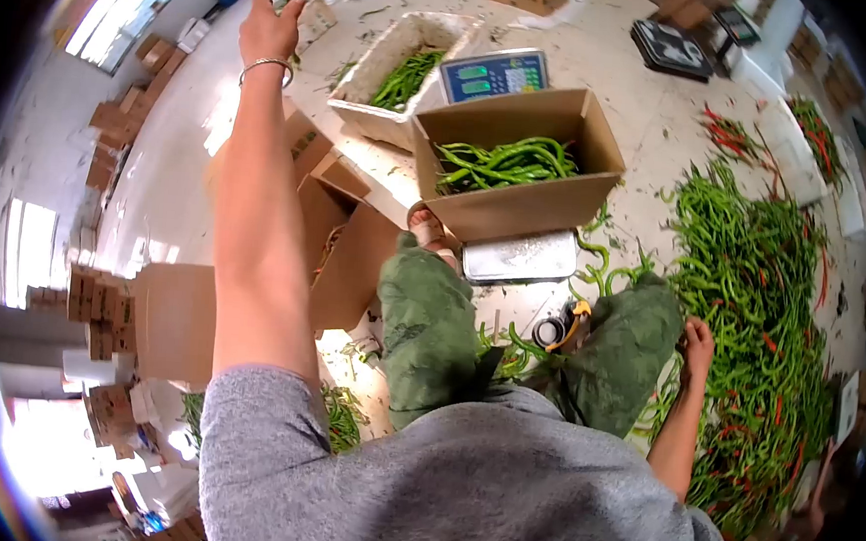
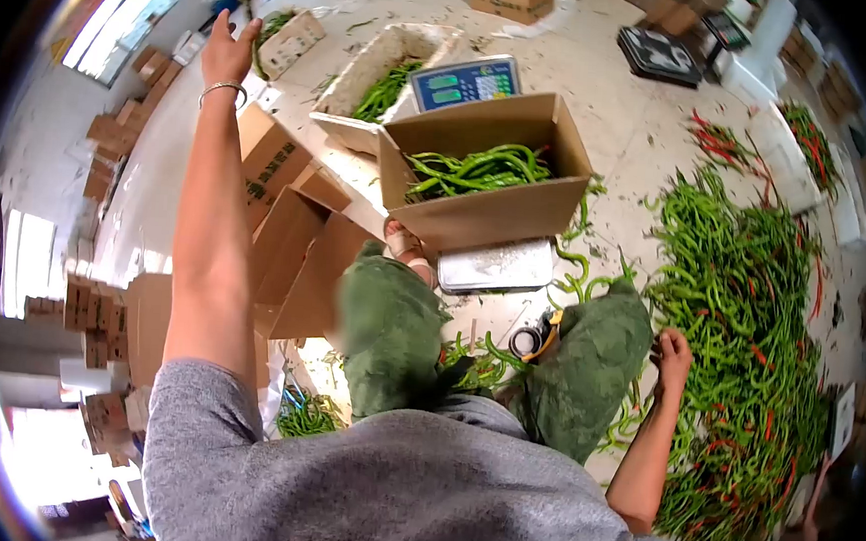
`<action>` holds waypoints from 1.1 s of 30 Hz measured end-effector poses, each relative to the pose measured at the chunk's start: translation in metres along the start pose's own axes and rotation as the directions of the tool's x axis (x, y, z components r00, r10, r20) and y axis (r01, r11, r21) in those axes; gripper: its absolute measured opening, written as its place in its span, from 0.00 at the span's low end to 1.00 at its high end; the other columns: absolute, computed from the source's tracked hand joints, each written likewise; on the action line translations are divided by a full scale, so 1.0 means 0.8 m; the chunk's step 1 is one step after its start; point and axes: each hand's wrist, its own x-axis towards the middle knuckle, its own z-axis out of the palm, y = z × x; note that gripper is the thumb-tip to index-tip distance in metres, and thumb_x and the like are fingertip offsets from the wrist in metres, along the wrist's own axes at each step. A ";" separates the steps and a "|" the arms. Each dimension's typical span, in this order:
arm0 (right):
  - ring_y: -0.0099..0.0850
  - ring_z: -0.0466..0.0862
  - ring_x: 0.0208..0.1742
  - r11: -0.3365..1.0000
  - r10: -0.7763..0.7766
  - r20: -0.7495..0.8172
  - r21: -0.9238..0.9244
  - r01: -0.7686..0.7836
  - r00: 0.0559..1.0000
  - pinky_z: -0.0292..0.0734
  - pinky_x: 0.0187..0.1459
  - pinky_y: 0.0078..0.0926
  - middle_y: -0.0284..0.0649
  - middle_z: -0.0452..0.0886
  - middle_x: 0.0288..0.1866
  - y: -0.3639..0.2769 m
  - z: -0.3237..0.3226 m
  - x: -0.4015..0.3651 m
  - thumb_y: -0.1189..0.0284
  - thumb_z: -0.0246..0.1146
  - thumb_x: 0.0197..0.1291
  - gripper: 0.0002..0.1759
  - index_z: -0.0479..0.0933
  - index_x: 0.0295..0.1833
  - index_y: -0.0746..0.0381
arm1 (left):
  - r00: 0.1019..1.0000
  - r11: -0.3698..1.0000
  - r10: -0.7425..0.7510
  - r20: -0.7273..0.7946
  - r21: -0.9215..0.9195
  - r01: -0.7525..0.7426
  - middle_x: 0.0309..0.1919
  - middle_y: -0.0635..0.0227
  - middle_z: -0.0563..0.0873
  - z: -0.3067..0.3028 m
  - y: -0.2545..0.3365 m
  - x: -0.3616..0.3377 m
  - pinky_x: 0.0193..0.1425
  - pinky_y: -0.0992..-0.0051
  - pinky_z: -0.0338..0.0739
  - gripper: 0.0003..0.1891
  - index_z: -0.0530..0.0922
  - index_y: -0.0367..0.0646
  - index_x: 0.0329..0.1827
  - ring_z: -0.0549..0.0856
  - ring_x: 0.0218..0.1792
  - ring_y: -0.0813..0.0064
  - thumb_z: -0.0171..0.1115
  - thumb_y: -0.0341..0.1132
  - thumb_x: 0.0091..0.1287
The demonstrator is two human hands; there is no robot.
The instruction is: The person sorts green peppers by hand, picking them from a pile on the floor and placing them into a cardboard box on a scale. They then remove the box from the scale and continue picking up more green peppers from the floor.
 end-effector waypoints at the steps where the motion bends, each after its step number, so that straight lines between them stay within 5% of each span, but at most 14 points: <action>1: 0.18 0.70 0.26 1.000 0.023 -0.038 0.014 -0.022 0.999 0.66 0.28 0.18 0.27 0.74 0.27 0.007 -0.006 0.002 0.66 0.59 0.61 0.09 0.77 0.45 0.56 | 0.989 0.993 0.118 -0.090 -0.017 -0.120 0.53 0.51 0.78 0.029 -0.005 0.017 0.58 0.60 0.70 0.33 0.67 0.41 0.62 0.77 0.54 0.49 0.60 0.52 0.58; 3: 0.25 0.80 0.36 0.998 0.063 0.002 -0.017 -0.063 0.998 0.74 0.35 0.22 0.36 0.81 0.37 0.054 -0.044 0.025 0.63 0.60 0.61 0.14 0.76 0.46 0.62 | 0.966 0.939 0.216 -0.139 -0.242 -0.245 0.50 0.56 0.81 0.047 0.030 0.009 0.52 0.67 0.75 0.28 0.71 0.39 0.59 0.81 0.50 0.61 0.61 0.47 0.60; 5: 0.24 0.80 0.34 0.990 0.129 -0.087 0.072 -0.123 0.988 0.74 0.33 0.21 0.35 0.81 0.34 0.040 -0.032 -0.011 0.65 0.60 0.61 0.12 0.77 0.45 0.60 | 0.996 0.682 0.067 0.050 -0.731 -0.010 0.48 0.63 0.83 0.034 0.127 -0.075 0.46 0.76 0.76 0.22 0.74 0.41 0.57 0.82 0.45 0.74 0.61 0.40 0.62; 7: 0.25 0.80 0.30 0.975 0.209 -0.113 0.098 -0.199 0.971 0.73 0.30 0.21 0.34 0.81 0.33 0.075 -0.039 -0.004 0.68 0.60 0.60 0.09 0.77 0.43 0.59 | 0.957 0.551 0.182 0.228 -0.829 0.092 0.45 0.68 0.83 0.021 0.205 -0.163 0.43 0.81 0.75 0.16 0.77 0.42 0.54 0.81 0.41 0.81 0.60 0.36 0.64; 10: 0.24 0.80 0.30 0.962 0.269 -0.118 0.075 -0.262 0.956 0.72 0.28 0.20 0.33 0.81 0.33 0.105 -0.031 0.017 0.68 0.61 0.59 0.09 0.77 0.43 0.59 | 0.734 0.429 0.380 0.564 -0.810 0.400 0.40 0.70 0.83 0.034 0.261 -0.283 0.40 0.82 0.73 0.12 0.80 0.41 0.49 0.79 0.37 0.82 0.60 0.32 0.64; 13: 0.23 0.80 0.33 0.960 0.278 -0.062 0.061 -0.275 0.959 0.74 0.31 0.20 0.33 0.80 0.33 0.104 -0.004 0.060 0.69 0.61 0.59 0.10 0.77 0.44 0.61 | 0.330 0.391 0.426 0.843 -0.500 0.772 0.41 0.67 0.83 0.089 0.274 -0.399 0.49 0.79 0.75 0.12 0.78 0.37 0.49 0.81 0.44 0.78 0.59 0.31 0.65; 15: 0.22 0.77 0.29 0.965 0.258 -0.026 0.045 -0.257 0.966 0.73 0.30 0.20 0.32 0.79 0.31 0.091 0.029 0.099 0.68 0.63 0.58 0.10 0.78 0.40 0.63 | 0.129 0.564 0.459 0.879 -0.401 0.722 0.44 0.65 0.84 0.119 0.273 -0.452 0.45 0.80 0.74 0.13 0.76 0.38 0.53 0.81 0.42 0.78 0.56 0.31 0.67; 17: 0.22 0.75 0.27 0.987 0.040 0.085 -0.156 -0.027 0.996 0.70 0.29 0.21 0.33 0.78 0.26 0.128 0.057 0.167 0.65 0.65 0.53 0.11 0.78 0.34 0.63 | -0.062 0.417 0.433 0.899 -0.138 0.898 0.45 0.65 0.83 0.147 0.265 -0.506 0.45 0.80 0.74 0.14 0.75 0.38 0.54 0.81 0.42 0.78 0.55 0.30 0.67; 19: 0.29 0.77 0.29 0.885 -0.032 0.157 -0.454 0.101 0.987 0.72 0.33 0.28 0.37 0.78 0.26 0.116 0.102 0.211 0.63 0.64 0.51 0.13 0.77 0.35 0.62 | -0.203 0.583 0.403 0.892 -0.079 0.809 0.46 0.67 0.83 0.166 0.263 -0.532 0.46 0.80 0.73 0.15 0.73 0.39 0.56 0.79 0.45 0.80 0.54 0.30 0.67; 22: 0.42 0.80 0.37 0.772 -0.130 0.348 -0.553 0.315 0.929 0.74 0.38 0.35 0.43 0.80 0.33 0.152 0.172 0.282 0.63 0.63 0.51 0.14 0.76 0.39 0.60 | -0.303 0.504 0.365 0.880 0.087 0.859 0.46 0.68 0.83 0.186 0.255 -0.567 0.48 0.81 0.72 0.16 0.72 0.38 0.57 0.79 0.46 0.81 0.55 0.31 0.66; 23: 0.44 0.80 0.42 0.680 -0.032 0.399 -0.664 0.312 0.917 0.75 0.42 0.38 0.45 0.80 0.37 0.162 0.193 0.301 0.63 0.62 0.52 0.15 0.75 0.43 0.59 | -0.336 0.491 0.330 0.882 0.144 0.859 0.45 0.67 0.83 0.192 0.257 -0.571 0.49 0.80 0.72 0.16 0.73 0.37 0.56 0.79 0.46 0.81 0.55 0.29 0.66; 27: 0.44 0.77 0.50 0.347 -0.015 0.546 -0.783 0.517 0.838 0.74 0.50 0.39 0.47 0.77 0.47 0.184 0.248 0.322 0.66 0.62 0.51 0.16 0.75 0.47 0.56 | -0.401 0.423 0.223 0.888 0.283 0.861 0.46 0.66 0.83 0.209 0.268 -0.578 0.48 0.81 0.72 0.15 0.73 0.37 0.56 0.79 0.46 0.82 0.54 0.29 0.67; 29: 0.44 0.76 0.50 0.328 -0.004 0.577 -0.771 0.547 0.816 0.73 0.51 0.37 0.46 0.75 0.47 0.216 0.254 0.340 0.68 0.60 0.50 0.16 0.75 0.47 0.56 | -0.417 0.428 0.190 0.889 0.307 0.850 0.49 0.66 0.82 0.213 0.274 -0.579 0.50 0.77 0.71 0.17 0.71 0.38 0.58 0.80 0.48 0.77 0.53 0.35 0.68; 33: 0.42 0.80 0.37 0.779 -0.045 0.378 -0.566 0.269 0.925 0.75 0.41 0.37 0.46 0.80 0.35 0.146 0.219 0.348 0.69 0.58 0.51 0.12 0.73 0.42 0.58 | -0.453 0.361 0.160 0.877 0.375 0.854 0.49 0.64 0.81 0.215 0.283 -0.583 0.50 0.77 0.72 0.16 0.71 0.38 0.57 0.80 0.49 0.75 0.51 0.35 0.69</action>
